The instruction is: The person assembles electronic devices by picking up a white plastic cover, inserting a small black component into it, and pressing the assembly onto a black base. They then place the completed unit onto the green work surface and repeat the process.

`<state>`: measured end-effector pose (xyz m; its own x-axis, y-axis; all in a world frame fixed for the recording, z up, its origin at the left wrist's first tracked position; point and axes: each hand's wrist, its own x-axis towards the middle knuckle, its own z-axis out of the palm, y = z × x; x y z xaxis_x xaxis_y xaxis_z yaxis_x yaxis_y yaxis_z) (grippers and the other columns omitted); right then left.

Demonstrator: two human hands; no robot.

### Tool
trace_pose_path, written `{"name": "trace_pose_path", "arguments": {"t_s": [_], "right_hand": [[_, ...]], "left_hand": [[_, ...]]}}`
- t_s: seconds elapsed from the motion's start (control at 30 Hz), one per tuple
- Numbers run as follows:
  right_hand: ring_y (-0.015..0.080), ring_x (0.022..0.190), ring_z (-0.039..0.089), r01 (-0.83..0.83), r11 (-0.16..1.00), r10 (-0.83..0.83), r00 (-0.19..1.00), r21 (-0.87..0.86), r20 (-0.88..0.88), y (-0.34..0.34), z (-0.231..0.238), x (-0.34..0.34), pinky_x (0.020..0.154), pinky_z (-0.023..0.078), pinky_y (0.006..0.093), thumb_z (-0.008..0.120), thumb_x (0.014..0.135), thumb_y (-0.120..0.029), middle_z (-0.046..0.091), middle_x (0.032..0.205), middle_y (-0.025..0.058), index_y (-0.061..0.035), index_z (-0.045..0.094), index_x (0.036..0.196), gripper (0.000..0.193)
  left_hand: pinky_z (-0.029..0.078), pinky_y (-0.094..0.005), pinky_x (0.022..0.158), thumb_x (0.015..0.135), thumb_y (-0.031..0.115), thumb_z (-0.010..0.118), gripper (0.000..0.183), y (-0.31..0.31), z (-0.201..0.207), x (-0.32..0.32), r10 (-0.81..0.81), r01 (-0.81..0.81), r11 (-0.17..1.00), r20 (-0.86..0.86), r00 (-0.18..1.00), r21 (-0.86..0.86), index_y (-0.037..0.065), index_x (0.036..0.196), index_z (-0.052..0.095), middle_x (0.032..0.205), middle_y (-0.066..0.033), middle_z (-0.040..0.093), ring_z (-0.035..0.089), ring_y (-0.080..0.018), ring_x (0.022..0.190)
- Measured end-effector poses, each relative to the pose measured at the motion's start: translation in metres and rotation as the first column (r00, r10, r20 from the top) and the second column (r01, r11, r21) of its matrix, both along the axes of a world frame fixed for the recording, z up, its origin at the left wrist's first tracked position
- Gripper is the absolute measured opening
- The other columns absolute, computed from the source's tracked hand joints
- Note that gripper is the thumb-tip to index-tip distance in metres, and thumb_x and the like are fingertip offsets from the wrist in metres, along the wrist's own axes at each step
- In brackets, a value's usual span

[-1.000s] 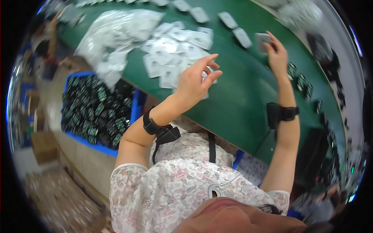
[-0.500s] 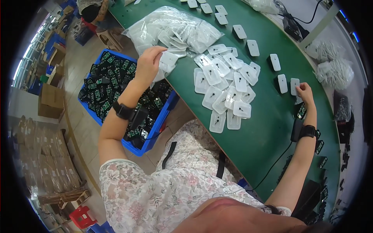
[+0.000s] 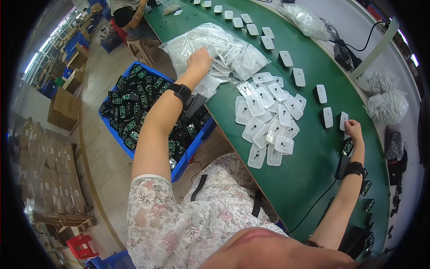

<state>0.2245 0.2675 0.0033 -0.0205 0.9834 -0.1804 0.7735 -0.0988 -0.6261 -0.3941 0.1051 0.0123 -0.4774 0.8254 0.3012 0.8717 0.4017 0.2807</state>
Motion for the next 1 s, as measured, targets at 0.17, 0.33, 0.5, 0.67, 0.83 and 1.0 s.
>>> {"name": "trace_pose_path", "arguments": {"t_s": [0.17,0.33,0.5,0.67,0.83,1.0], "right_hand": [[0.0154,0.079,0.058,-0.040,0.835,-0.053,0.987,0.549,0.152,-0.053,0.048,-0.006,0.071,0.047,0.0293,0.061,0.088,-0.023,0.062,0.088,0.0074,-0.0013,0.057,0.112,0.032],[0.0178,0.079,0.059,-0.174,0.824,0.005,0.954,0.540,0.300,-0.185,0.108,-0.022,0.072,0.046,0.0301,0.062,0.086,-0.018,0.062,0.088,0.0083,-0.0046,0.059,0.108,0.026],[0.0256,0.078,0.059,-0.073,0.938,-0.161,0.773,0.338,0.614,-0.294,0.093,0.029,0.068,0.046,0.0344,0.068,0.076,-0.016,0.059,0.084,0.0090,-0.0042,0.059,0.095,0.024],[0.0304,0.086,0.058,0.005,0.965,-0.169,0.773,0.262,0.612,-0.329,0.046,0.034,0.072,0.046,0.0377,0.069,0.075,-0.018,0.057,0.090,0.0103,-0.0047,0.059,0.094,0.026],[0.0309,0.082,0.055,0.064,0.911,-0.271,0.838,0.406,0.475,-0.330,0.025,0.026,0.068,0.044,0.0388,0.066,0.076,-0.013,0.053,0.082,0.0102,-0.0044,0.056,0.082,0.015],[0.0272,0.079,0.056,0.025,0.871,-0.334,0.764,0.491,0.553,-0.332,0.030,0.020,0.067,0.045,0.0377,0.065,0.076,-0.014,0.052,0.078,0.0065,-0.0078,0.057,0.078,0.011]], "left_hand": [[0.049,-0.0449,0.079,0.084,0.023,0.063,0.029,0.009,-0.005,0.002,-0.012,0.012,1.000,0.099,0.995,0.009,0.001,0.100,0.053,0.095,-0.0203,0.064,0.061,-0.0385,0.092],[0.047,-0.0456,0.073,0.084,0.020,0.060,0.023,-0.018,0.003,-0.001,-0.049,0.018,0.976,0.135,0.990,0.218,0.003,0.099,0.055,0.092,-0.0198,0.064,0.061,-0.0396,0.085],[0.050,-0.0296,0.059,0.087,0.012,0.061,0.015,-0.035,0.036,0.040,-0.459,0.200,0.800,0.363,0.811,0.566,0.001,0.091,0.052,0.078,-0.0089,0.060,0.064,-0.0204,0.067],[0.054,-0.0271,0.063,0.090,0.005,0.055,0.012,-0.059,0.068,0.166,-0.763,0.346,0.638,0.626,0.161,0.688,-0.004,0.097,0.053,0.087,-0.0103,0.061,0.066,-0.0202,0.074],[0.054,-0.0254,0.064,0.090,0.003,0.056,0.009,-0.072,0.057,0.278,-0.714,0.467,0.518,0.663,-0.227,0.717,-0.004,0.096,0.053,0.087,-0.0104,0.061,0.065,-0.0171,0.077],[0.054,-0.0256,0.061,0.089,0.005,0.057,0.010,-0.077,0.022,0.373,-0.654,0.594,0.449,0.699,-0.291,0.667,-0.004,0.090,0.052,0.080,-0.0090,0.062,0.063,-0.0137,0.071]]}}
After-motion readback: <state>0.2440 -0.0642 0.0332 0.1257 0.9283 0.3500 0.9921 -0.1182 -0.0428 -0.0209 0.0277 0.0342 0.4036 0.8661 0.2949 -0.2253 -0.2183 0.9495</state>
